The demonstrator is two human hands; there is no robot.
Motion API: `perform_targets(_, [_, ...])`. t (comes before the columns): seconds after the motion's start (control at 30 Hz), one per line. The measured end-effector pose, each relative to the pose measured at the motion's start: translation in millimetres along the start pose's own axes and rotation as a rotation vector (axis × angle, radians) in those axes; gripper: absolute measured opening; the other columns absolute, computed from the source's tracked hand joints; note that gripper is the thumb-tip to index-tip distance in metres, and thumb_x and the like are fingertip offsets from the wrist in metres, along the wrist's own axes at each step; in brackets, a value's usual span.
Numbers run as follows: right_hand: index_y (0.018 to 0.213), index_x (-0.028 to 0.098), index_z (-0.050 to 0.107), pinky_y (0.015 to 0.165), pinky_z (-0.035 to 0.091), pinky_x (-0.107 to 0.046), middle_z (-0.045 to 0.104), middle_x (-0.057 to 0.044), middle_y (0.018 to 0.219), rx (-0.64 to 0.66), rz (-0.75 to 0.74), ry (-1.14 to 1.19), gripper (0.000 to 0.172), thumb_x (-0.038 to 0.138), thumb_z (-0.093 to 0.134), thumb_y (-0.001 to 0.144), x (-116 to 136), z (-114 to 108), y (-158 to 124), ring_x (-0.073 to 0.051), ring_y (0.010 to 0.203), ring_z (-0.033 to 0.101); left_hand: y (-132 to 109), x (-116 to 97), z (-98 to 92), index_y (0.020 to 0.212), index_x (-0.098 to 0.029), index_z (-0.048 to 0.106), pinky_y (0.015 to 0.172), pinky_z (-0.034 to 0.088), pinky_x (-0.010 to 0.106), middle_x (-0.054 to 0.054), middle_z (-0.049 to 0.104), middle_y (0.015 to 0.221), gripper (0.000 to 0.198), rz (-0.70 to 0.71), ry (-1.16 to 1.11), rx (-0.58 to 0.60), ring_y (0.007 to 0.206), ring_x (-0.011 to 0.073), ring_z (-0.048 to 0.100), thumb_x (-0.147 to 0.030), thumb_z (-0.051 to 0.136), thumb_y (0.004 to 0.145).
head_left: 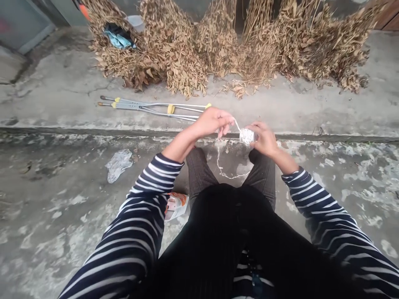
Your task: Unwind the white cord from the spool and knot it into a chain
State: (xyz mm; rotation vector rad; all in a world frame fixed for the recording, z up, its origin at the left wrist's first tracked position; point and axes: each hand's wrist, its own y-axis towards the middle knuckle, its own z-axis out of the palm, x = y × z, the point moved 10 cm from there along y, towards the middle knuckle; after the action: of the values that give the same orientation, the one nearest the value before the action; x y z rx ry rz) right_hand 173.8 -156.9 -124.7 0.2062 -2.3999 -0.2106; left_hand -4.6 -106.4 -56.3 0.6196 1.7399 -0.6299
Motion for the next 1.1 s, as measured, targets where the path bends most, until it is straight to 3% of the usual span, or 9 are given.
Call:
perform_targets(0.1, [0.121,0.025,0.077,0.081,0.058,-0.042,0.057,-0.009,0.141,0.127,0.076,0.281,0.067,0.011,0.068,0.056,13.9,11.1,-12.2,-0.031,0.113,0.064,30.1,24.9,-17.0,0.077,-0.008,0.067,0.049,0.038,0.020,-0.001,0.062,0.052,0.022,-0.007,-0.049,-0.132,0.038,0.0058,0.051,-0.010,0.059,0.098])
perform_targets(0.17, [0.121,0.027,0.075,0.076,0.057,-0.037,0.059,-0.007,0.140,0.169,0.129,0.490,0.066,0.013,0.070,0.057,24.8,13.1,-18.9,-0.029,0.113,0.064,43.1,51.5,-12.5,0.079,-0.008,0.067,0.050,0.039,0.019,-0.001,0.062,0.051,0.021,-0.046,-0.097,-0.146,0.038,0.0055,0.051,-0.015,0.063,0.098])
perform_targets(0.43, [0.120,0.028,0.071,0.102,0.053,-0.042,0.072,-0.003,0.117,0.029,0.275,0.992,0.074,0.013,0.080,0.048,27.4,7.0,-22.3,-0.026,0.112,0.065,25.6,143.5,84.9,0.081,-0.010,0.070,0.054,0.046,0.024,0.004,0.068,0.058,0.030,-0.204,-0.293,-0.008,0.044,0.0114,0.058,-0.028,0.056,0.101])
perform_targets(0.5, [0.113,0.025,0.074,0.106,0.052,-0.042,0.072,-0.003,0.116,-0.011,0.300,0.991,0.068,0.011,0.079,0.047,21.8,3.3,-20.3,-0.025,0.113,0.064,20.4,156.9,93.5,0.075,-0.010,0.067,0.058,0.048,0.024,0.005,0.069,0.060,0.032,-0.206,-0.241,0.001,0.047,0.0119,0.061,-0.030,0.058,0.099])
perform_targets(0.57, [0.110,0.024,0.075,0.100,0.055,-0.043,0.072,-0.003,0.115,-0.029,0.349,0.958,0.065,0.009,0.077,0.047,15.0,0.2,-19.2,-0.026,0.112,0.063,19.5,164.6,83.4,0.082,-0.010,0.071,0.069,0.052,0.026,0.008,0.074,0.073,0.025,-0.167,-0.135,-0.069,0.061,0.0134,0.067,-0.028,0.061,0.097])
perform_targets(0.63, [0.112,0.025,0.075,0.085,0.060,-0.042,0.071,-0.004,0.117,-0.028,0.408,0.945,0.065,0.010,0.076,0.048,9.1,-1.0,-19.6,-0.027,0.107,0.063,18.9,166.6,64.2,0.102,-0.012,0.075,0.084,0.054,0.030,0.010,0.079,0.098,0.018,-0.117,-0.010,-0.178,0.083,0.0176,0.072,-0.023,0.063,0.094])
perform_targets(0.77, [0.114,0.027,0.074,0.063,0.062,-0.035,0.070,-0.003,0.119,-0.037,0.516,0.985,0.069,0.009,0.075,0.048,2.2,1.5,-25.5,-0.025,0.097,0.065,10.9,154.5,38.7,0.133,-0.017,0.067,0.101,0.053,0.038,0.013,0.069,0.136,0.041,-0.040,0.099,-0.338,0.121,0.0259,0.065,-0.018,0.061,0.093])
perform_targets(0.93, [0.116,0.025,0.072,0.056,0.063,-0.030,0.072,-0.002,0.114,-0.006,0.578,1.036,0.072,0.008,0.073,0.047,6.2,11.7,-34.2,-0.019,0.084,0.067,-1.2,119.6,42.8,0.137,-0.021,0.064,0.101,0.055,0.040,0.013,0.066,0.140,0.043,0.092,-0.065,-0.384,0.129,0.0273,0.062,-0.021,0.060,0.094])
perform_targets(1.1, [0.121,0.025,0.066,0.053,0.065,-0.031,0.072,-0.001,0.104,0.159,0.619,1.122,0.076,0.005,0.073,0.048,11.0,22.8,-38.9,-0.017,0.073,0.070,3.6,104.4,54.0,0.131,-0.019,0.067,0.092,0.059,0.038,0.014,0.068,0.137,0.039,0.145,-0.323,-0.247,0.128,0.0292,0.063,-0.024,0.064,0.092])
